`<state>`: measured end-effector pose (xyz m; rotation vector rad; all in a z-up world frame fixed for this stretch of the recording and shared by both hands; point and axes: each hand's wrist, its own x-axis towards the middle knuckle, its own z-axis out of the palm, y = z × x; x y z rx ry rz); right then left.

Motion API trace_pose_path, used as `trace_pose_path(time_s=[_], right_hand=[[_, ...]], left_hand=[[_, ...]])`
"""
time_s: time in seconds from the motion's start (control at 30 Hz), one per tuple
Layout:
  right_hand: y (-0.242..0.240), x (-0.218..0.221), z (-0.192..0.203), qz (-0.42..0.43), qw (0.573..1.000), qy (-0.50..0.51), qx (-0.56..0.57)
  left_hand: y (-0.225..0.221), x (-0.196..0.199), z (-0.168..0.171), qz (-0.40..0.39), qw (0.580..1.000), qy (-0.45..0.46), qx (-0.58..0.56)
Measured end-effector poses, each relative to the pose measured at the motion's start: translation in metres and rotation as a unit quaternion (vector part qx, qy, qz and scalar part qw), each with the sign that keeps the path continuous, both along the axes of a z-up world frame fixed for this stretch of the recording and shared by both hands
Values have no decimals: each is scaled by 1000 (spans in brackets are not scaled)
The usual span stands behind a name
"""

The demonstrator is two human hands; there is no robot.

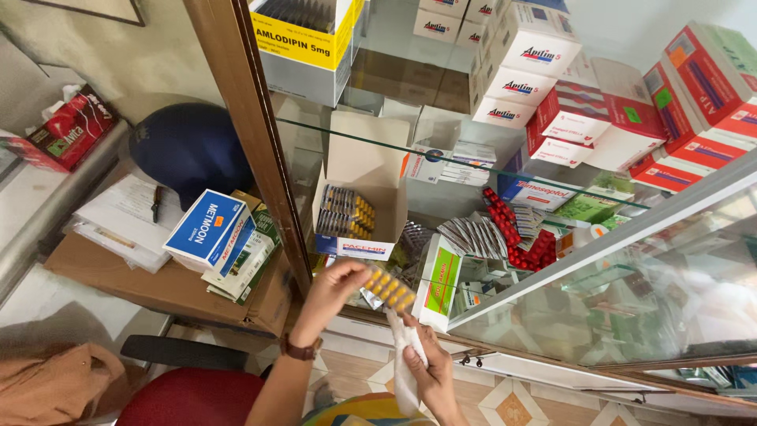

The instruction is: The person wipes the glass shelves of a medicine cabinet using a white cloth. They repeatedly reach in to pick up blister packs and boxes, wipe them, and place them back on the shelves.

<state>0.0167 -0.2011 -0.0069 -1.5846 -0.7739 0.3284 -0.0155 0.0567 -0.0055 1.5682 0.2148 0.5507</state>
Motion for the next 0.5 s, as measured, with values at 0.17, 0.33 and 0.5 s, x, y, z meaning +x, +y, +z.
trace_pose_path(time_s=[0.17, 0.33, 0.5], right_hand=[[2, 4, 1, -4, 999, 36, -21], [-1, 1, -2, -18, 999, 39, -28], [-4, 3, -1, -41, 998, 37, -32]], left_hand=[[34, 16, 33, 183, 972, 70, 129], [49, 54, 50, 284, 914, -36, 287], [68, 82, 27, 227, 915, -16, 332]])
